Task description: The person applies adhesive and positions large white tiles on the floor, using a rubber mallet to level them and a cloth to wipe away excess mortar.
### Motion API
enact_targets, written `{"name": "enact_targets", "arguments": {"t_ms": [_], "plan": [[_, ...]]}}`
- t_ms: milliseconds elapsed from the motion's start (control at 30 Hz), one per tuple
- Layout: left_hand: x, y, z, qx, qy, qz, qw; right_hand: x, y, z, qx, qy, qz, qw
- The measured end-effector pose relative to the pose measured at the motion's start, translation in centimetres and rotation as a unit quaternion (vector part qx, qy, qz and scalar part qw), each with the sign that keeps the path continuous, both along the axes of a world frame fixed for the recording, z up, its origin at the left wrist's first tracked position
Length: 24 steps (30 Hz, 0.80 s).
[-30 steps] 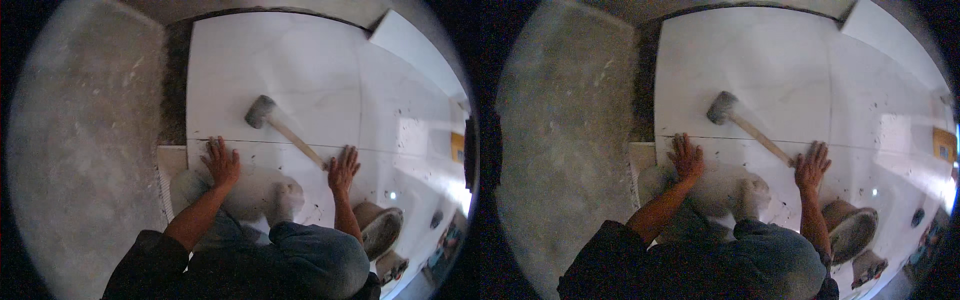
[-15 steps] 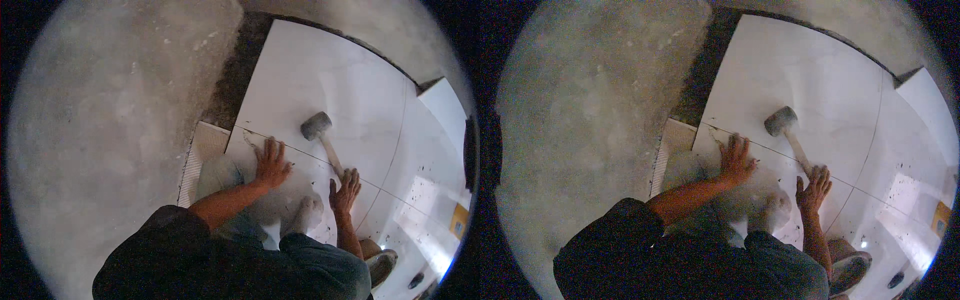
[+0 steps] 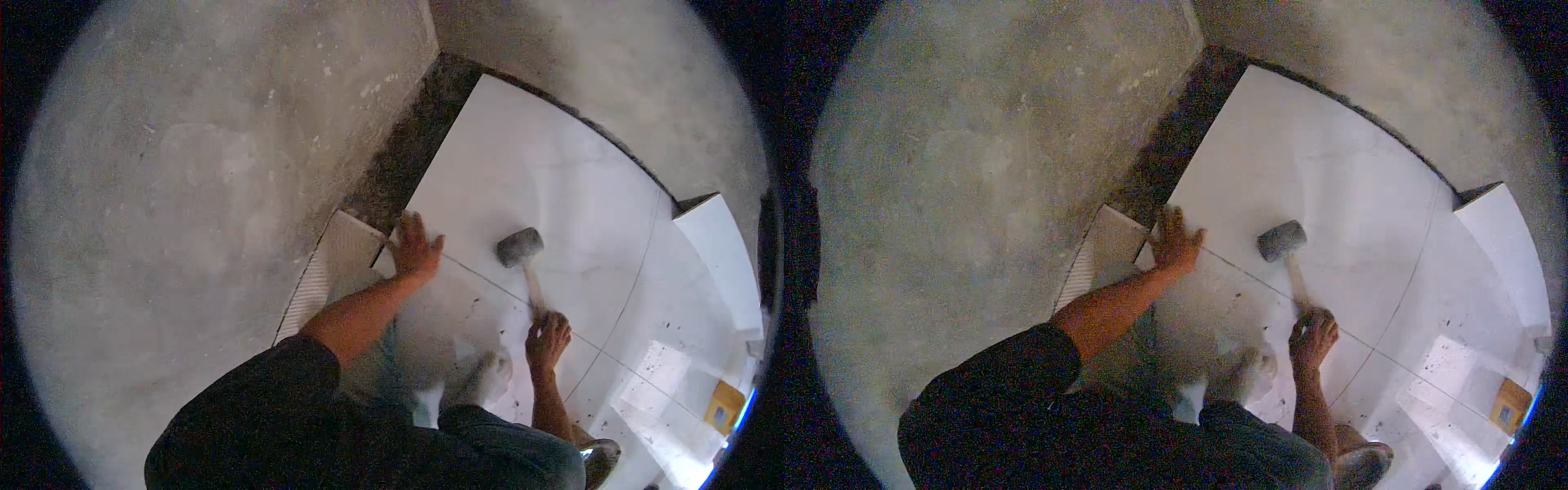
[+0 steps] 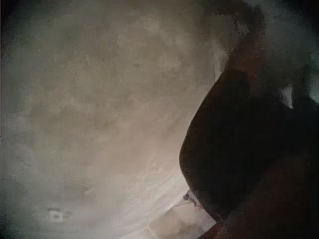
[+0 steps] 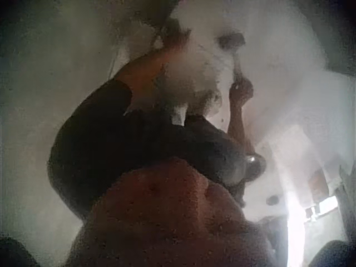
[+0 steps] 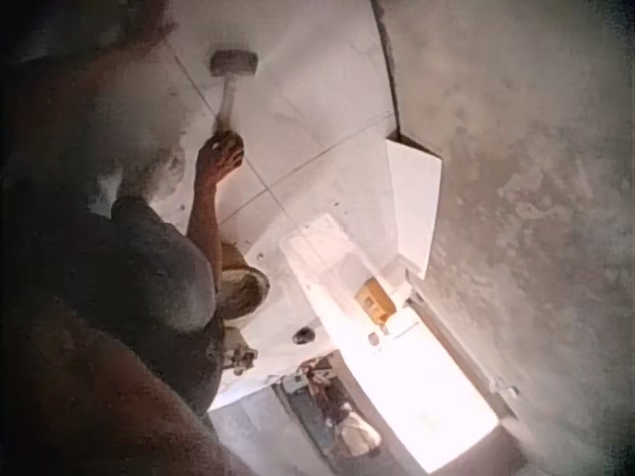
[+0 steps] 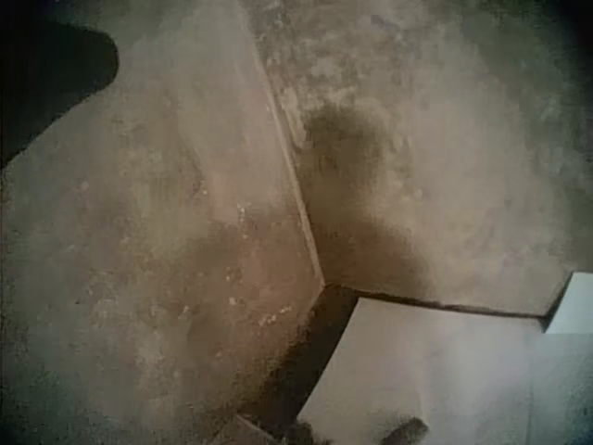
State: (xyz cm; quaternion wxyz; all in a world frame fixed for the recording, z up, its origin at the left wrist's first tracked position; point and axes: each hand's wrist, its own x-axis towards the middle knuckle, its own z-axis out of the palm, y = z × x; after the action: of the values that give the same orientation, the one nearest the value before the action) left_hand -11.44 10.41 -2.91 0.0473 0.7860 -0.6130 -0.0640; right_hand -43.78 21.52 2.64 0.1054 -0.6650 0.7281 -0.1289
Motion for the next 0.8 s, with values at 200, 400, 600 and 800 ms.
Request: {"name": "enact_targets", "arguments": {"t_ms": [200, 400, 600, 800], "plan": [[1.0, -3.6, 6.7, 0.134, 0.084, 0.027, 0.987, 1.7, -1.6, 2.2, 0.156, -0.104, -0.092, 0.978], [3.1, -5.6, 6.1, 0.113, 0.113, -0.029, 0.987, 2.7, -3.8, 6.6, 0.139, -0.217, -0.041, 0.965], [5.6, -5.7, 2.4, 0.187, 0.215, -0.039, 0.958, 0.9, -5.9, 4.3, 0.258, -0.248, 0.004, 0.934], [4.2, -6.6, 6.0, 0.266, 0.275, 0.022, 0.924, 0.2, -4.9, 4.5, 0.182, -0.285, -0.034, 0.940]]}}
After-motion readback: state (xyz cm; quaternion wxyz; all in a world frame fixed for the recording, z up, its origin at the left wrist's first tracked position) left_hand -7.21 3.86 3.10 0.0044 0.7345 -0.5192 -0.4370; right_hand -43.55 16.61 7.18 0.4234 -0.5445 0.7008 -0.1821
